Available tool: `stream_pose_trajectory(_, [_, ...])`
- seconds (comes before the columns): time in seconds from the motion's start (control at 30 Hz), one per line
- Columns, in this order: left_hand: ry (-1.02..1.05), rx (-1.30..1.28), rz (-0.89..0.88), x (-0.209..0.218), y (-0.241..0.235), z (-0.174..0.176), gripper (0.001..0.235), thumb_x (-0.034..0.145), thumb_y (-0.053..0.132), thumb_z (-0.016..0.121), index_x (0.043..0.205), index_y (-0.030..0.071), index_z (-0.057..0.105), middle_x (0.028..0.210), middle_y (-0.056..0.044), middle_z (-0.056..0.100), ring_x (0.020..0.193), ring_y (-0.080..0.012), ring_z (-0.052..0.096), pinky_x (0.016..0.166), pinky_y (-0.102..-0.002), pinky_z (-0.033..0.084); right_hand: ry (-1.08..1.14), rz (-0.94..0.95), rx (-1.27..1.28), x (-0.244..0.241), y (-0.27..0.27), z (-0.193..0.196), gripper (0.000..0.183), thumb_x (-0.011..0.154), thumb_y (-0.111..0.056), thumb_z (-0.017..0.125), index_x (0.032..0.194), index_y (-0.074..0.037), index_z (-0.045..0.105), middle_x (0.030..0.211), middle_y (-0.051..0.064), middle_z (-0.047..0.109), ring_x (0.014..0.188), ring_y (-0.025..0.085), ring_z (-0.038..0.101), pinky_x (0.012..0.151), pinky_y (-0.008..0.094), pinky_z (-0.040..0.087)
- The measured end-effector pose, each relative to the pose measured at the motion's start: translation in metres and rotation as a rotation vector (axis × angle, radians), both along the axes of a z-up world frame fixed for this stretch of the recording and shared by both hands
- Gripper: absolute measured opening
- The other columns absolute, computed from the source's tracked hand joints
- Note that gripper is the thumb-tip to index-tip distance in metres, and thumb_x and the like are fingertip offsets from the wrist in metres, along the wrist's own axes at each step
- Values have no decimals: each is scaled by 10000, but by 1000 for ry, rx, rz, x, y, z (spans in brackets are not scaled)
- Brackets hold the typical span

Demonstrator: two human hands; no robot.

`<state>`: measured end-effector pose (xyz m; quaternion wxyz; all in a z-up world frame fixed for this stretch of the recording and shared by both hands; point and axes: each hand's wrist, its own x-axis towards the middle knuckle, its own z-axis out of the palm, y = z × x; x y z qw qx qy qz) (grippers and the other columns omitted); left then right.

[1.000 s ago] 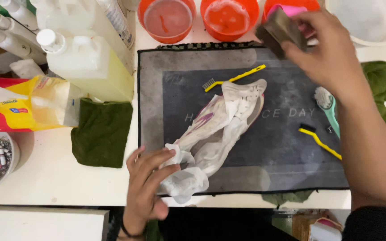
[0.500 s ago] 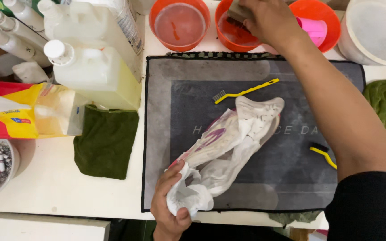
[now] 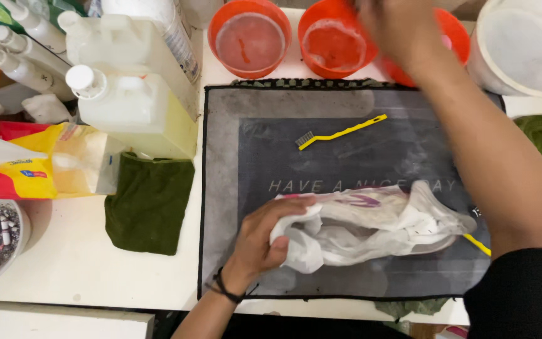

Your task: The person cleans a white and pink sneaker by first scrubbing a white paper towel with a brush and then inserting it into the shoe. They continue to scrub the interior and exterior of the shoe with the brush, occasionally dipping it into a bowl of liquid. The person also uses a tissue to wipe the shoe's surface.

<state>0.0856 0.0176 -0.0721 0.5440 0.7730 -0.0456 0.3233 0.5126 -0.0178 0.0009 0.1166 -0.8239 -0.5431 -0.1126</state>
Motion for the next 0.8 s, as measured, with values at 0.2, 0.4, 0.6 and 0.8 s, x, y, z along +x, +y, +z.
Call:
stream_pose_trajectory(0.2, [112, -64, -68, 0, 2, 7, 934, 1100, 808, 236, 1418, -8, 561, 1478, -232, 659, 1378, -391, 686, 1232, -558, 488, 118, 145, 190, -24, -26, -14, 298, 1046, -65, 751, 1252, 81, 592, 1102, 308, 668, 950, 488, 638, 746, 559, 473])
stream_pose_trajectory(0.4, [196, 191, 33, -13, 0, 5, 1022, 1068, 797, 38, 1521, 3, 496, 1587, -182, 596, 1530, -381, 561, 1373, -699, 24, 501, 323, 156, -183, -117, 67, 662, 930, -13, 767, 1522, 32, 475, 1380, 241, 580, 1159, 320, 633, 997, 389, 564])
stream_pose_trajectory(0.6, [268, 76, -70, -19, -2, 1, 1017, 1065, 822, -24, 1630, 95, 406, 1684, -127, 508, 1576, -343, 524, 1400, -611, 164, 334, 532, -87, -260, -153, 30, 563, 959, -266, 753, 1471, -119, 572, 1388, 138, 628, 1174, 277, 714, 891, 387, 622])
stream_pose_trajectory(0.8, [248, 107, -98, -18, 2, 2, 1002, 1081, 787, -12, 1641, 56, 385, 1699, -127, 482, 1576, -306, 517, 1398, -578, 221, 101, 567, -43, -274, -137, 16, 473, 995, -304, 743, 1405, -115, 603, 1298, 74, 654, 1084, 272, 672, 908, 444, 523])
